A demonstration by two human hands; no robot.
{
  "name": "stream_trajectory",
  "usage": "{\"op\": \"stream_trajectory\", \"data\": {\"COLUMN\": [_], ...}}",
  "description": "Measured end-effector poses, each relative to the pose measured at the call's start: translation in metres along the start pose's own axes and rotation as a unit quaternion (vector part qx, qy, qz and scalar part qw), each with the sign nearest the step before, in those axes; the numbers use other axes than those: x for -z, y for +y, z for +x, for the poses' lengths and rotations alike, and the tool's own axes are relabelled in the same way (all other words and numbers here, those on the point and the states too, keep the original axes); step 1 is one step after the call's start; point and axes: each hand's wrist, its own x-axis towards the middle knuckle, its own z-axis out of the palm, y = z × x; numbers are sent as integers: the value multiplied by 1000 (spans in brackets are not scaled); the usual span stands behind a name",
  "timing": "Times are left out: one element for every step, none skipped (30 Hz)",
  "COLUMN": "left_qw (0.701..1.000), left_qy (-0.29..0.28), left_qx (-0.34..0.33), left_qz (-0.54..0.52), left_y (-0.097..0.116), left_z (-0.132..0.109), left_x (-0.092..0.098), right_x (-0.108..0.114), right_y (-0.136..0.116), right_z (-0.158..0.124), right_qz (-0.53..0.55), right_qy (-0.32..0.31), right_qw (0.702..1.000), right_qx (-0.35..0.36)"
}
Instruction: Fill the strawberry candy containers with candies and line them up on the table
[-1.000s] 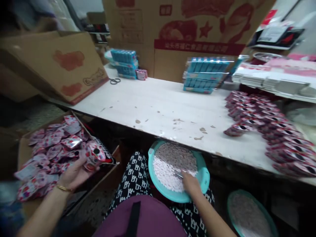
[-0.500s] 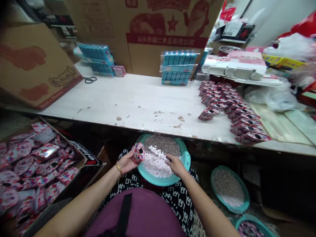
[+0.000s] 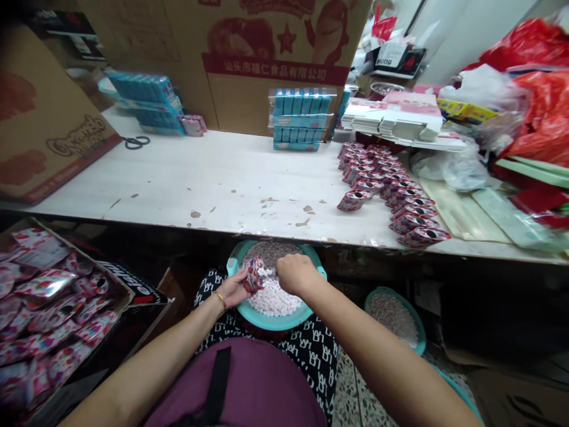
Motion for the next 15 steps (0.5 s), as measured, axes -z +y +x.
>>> {"op": "stream_trajectory", "data": {"left_qw": [1000,1000,1000,1000,999,997,995,992,988,986,984,984,985,987,987], "left_qy": [-1,-3,-6,-10,-14,-16,-14,-9,0,11,22,30,38,44,50], "left_qx": [-1,-6,-15,-28,-44,-65,-90,-114,-135,-151,-160,-160,-156,-151,-146], "left_qz": [-3,-5,-4,0,10,25,42,58,70,75,72,65,55,46,37], "left_y": [1,2,4,7,11,16,20,25,29,33,36,38,39,40,40], "left_z": [1,1,0,-1,-4,-7,-11,-16,-20,-25,-29,-32,-35,-37,-39], "left_x": [0,0,0,0,0,0,0,0,1,2,3,5,7,10,13], "right_x": [2,2,-1,-7,-17,-29,-45,-63,-82,-102,-121,-138,-152,-163,-172], "right_y": [0,3,8,16,26,35,43,48,50,47,40,30,18,5,-6], "right_z": [0,0,-1,-2,-3,-3,-2,1,6,14,23,33,44,54,63], "right_qz": [-4,-1,6,15,25,35,51,74,100,131,159,186,210,232,258], "right_qy": [4,9,16,24,33,37,33,20,2,-19,-33,-41,-40,-35,-28], "right_qw": [1000,1000,1000,1000,999,998,997,994,990,985,979,975,971,966,961], "right_qx": [4,6,5,-1,-14,-33,-56,-80,-101,-114,-119,-117,-112,-105,-97]}}
